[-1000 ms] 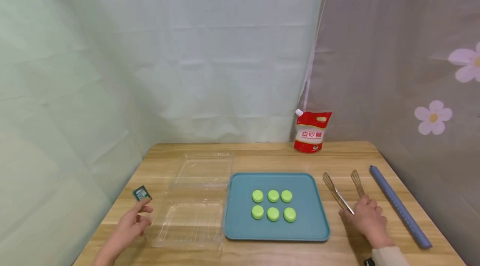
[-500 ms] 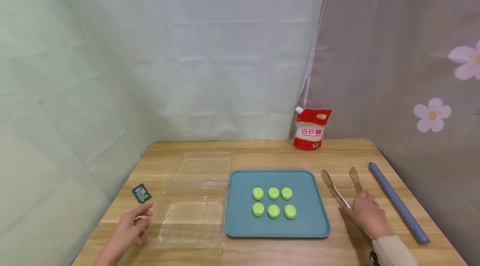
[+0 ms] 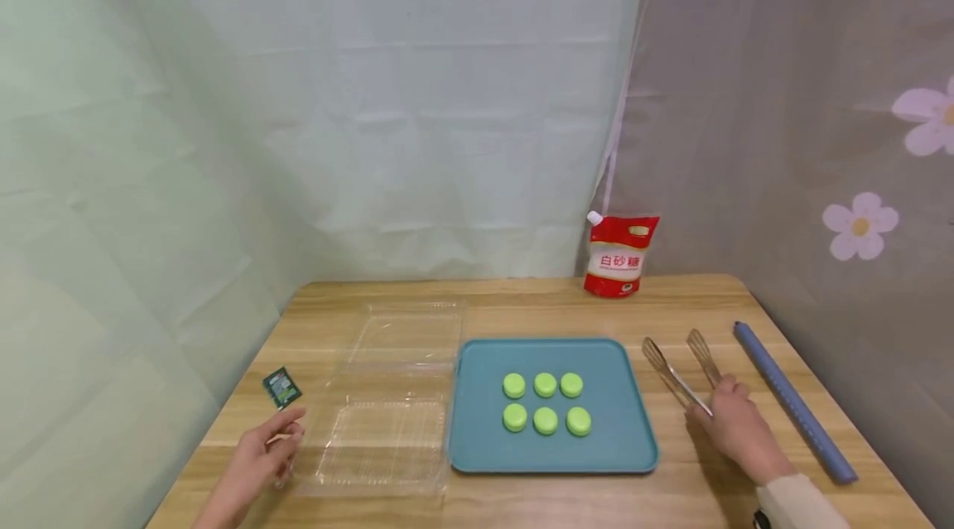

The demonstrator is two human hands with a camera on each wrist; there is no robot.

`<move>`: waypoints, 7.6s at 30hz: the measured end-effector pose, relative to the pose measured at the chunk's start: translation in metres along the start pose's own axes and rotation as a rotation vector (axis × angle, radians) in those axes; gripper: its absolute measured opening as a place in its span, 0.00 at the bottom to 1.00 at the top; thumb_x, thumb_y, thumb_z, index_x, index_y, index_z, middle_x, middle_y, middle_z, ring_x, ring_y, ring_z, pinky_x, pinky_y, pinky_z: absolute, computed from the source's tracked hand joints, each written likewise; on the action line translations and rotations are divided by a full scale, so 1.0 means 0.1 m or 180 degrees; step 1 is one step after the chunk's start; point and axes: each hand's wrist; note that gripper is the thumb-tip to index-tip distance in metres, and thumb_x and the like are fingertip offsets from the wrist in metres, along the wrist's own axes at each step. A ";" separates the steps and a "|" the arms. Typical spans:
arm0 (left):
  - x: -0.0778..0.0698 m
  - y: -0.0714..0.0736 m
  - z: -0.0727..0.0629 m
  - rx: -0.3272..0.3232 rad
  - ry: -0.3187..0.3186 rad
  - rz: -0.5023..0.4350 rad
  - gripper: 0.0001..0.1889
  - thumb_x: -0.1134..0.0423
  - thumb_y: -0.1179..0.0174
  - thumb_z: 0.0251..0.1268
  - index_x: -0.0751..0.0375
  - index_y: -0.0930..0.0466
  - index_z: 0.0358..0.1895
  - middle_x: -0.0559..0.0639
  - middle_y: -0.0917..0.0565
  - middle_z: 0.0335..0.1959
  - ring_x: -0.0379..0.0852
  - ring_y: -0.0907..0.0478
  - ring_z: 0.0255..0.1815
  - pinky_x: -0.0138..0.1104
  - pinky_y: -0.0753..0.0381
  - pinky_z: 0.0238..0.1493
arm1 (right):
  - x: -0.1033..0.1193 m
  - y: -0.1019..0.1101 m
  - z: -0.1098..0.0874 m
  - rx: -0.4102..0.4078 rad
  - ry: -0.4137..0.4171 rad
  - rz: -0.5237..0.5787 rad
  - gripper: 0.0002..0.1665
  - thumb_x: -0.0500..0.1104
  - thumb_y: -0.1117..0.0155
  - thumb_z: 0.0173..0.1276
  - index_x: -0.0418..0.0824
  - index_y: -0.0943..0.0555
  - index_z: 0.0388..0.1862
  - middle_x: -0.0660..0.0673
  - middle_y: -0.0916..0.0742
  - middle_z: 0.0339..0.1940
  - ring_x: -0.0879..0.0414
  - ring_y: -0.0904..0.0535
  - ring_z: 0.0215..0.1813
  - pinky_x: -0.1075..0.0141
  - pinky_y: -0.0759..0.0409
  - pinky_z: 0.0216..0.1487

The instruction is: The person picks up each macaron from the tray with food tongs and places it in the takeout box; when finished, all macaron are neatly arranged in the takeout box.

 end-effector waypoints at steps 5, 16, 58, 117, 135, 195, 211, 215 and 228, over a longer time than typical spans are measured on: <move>0.00 0.01 -0.01 -0.0016 -0.0024 0.0010 0.22 0.78 0.52 0.73 0.82 0.37 0.68 0.62 0.27 0.46 0.42 0.33 0.19 0.31 0.30 0.19 | -0.03 -0.01 -0.06 -0.0399 0.0093 -0.0138 0.24 0.40 0.41 0.72 0.18 0.39 0.39 0.29 0.32 0.30 0.45 0.31 0.23 0.52 0.27 0.19; 0.00 -0.01 0.01 -0.0012 -0.0060 0.0026 0.22 0.77 0.53 0.74 0.82 0.37 0.68 0.62 0.27 0.46 0.40 0.33 0.19 0.30 0.30 0.19 | -0.07 0.06 -0.17 -0.0976 0.0389 -0.0272 0.19 0.46 0.40 0.75 0.31 0.33 0.38 0.43 0.30 0.23 0.48 0.32 0.21 0.53 0.34 0.14; 0.02 -0.05 0.01 -0.0019 0.0069 0.0053 0.19 0.75 0.55 0.76 0.81 0.31 0.64 0.55 0.27 0.26 0.41 0.32 0.19 0.29 0.31 0.19 | 0.56 0.13 0.07 -0.0393 0.0961 -0.1177 0.30 0.69 0.30 0.59 0.43 0.25 0.28 0.53 0.33 0.16 0.59 0.39 0.17 0.65 0.37 0.16; 0.03 -0.05 -0.03 -0.0101 0.0000 -0.0138 0.17 0.74 0.52 0.76 0.78 0.28 0.63 0.53 0.30 0.22 0.42 0.32 0.18 0.31 0.27 0.17 | 1.21 0.56 0.43 -0.0724 0.1768 -0.1315 0.40 0.81 0.52 0.62 0.46 0.27 0.21 0.56 0.38 0.12 0.62 0.46 0.14 0.68 0.48 0.17; 0.02 -0.02 -0.03 -0.0073 0.0049 -0.0198 0.18 0.72 0.51 0.76 0.78 0.28 0.64 0.54 0.29 0.22 0.43 0.31 0.18 0.32 0.26 0.18 | 1.76 0.43 0.59 -0.0751 0.1862 -0.0982 0.38 0.80 0.49 0.62 0.46 0.25 0.24 0.56 0.37 0.12 0.62 0.44 0.13 0.69 0.45 0.17; -0.02 -0.05 -0.04 0.0038 -0.0005 -0.0369 0.19 0.73 0.54 0.77 0.79 0.32 0.65 0.52 0.31 0.22 0.42 0.33 0.18 0.31 0.27 0.19 | 3.26 -0.85 0.77 -0.1084 0.2940 -0.0942 0.42 0.76 0.35 0.56 0.51 0.47 0.13 0.56 0.51 0.14 0.64 0.60 0.19 0.71 0.61 0.19; -0.02 -0.08 -0.03 0.0034 -0.0055 -0.0384 0.18 0.72 0.54 0.78 0.80 0.31 0.64 0.51 0.31 0.23 0.41 0.32 0.18 0.30 0.27 0.19 | 3.34 -0.94 0.75 -0.0919 0.2989 -0.1125 0.40 0.74 0.36 0.58 0.51 0.44 0.12 0.57 0.49 0.12 0.65 0.57 0.16 0.71 0.57 0.15; -0.01 -0.07 -0.03 0.0024 -0.0055 -0.0364 0.18 0.72 0.54 0.78 0.81 0.31 0.64 0.51 0.30 0.23 0.41 0.32 0.18 0.30 0.26 0.19 | 3.36 -0.97 0.76 -0.0921 0.2959 -0.1251 0.40 0.76 0.38 0.59 0.52 0.44 0.12 0.56 0.48 0.11 0.64 0.57 0.14 0.71 0.57 0.14; 0.00 -0.04 -0.03 0.0007 -0.0051 -0.0269 0.18 0.72 0.55 0.78 0.80 0.30 0.64 0.52 0.30 0.22 0.42 0.31 0.18 0.31 0.24 0.19 | 3.40 -0.96 0.72 -0.0842 0.2838 -0.1364 0.39 0.78 0.41 0.59 0.51 0.42 0.12 0.57 0.47 0.11 0.64 0.56 0.15 0.70 0.56 0.14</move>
Point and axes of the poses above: each hand's wrist, its own z-axis towards the middle knuckle, its own y-axis out of the back of the hand, x = y × z
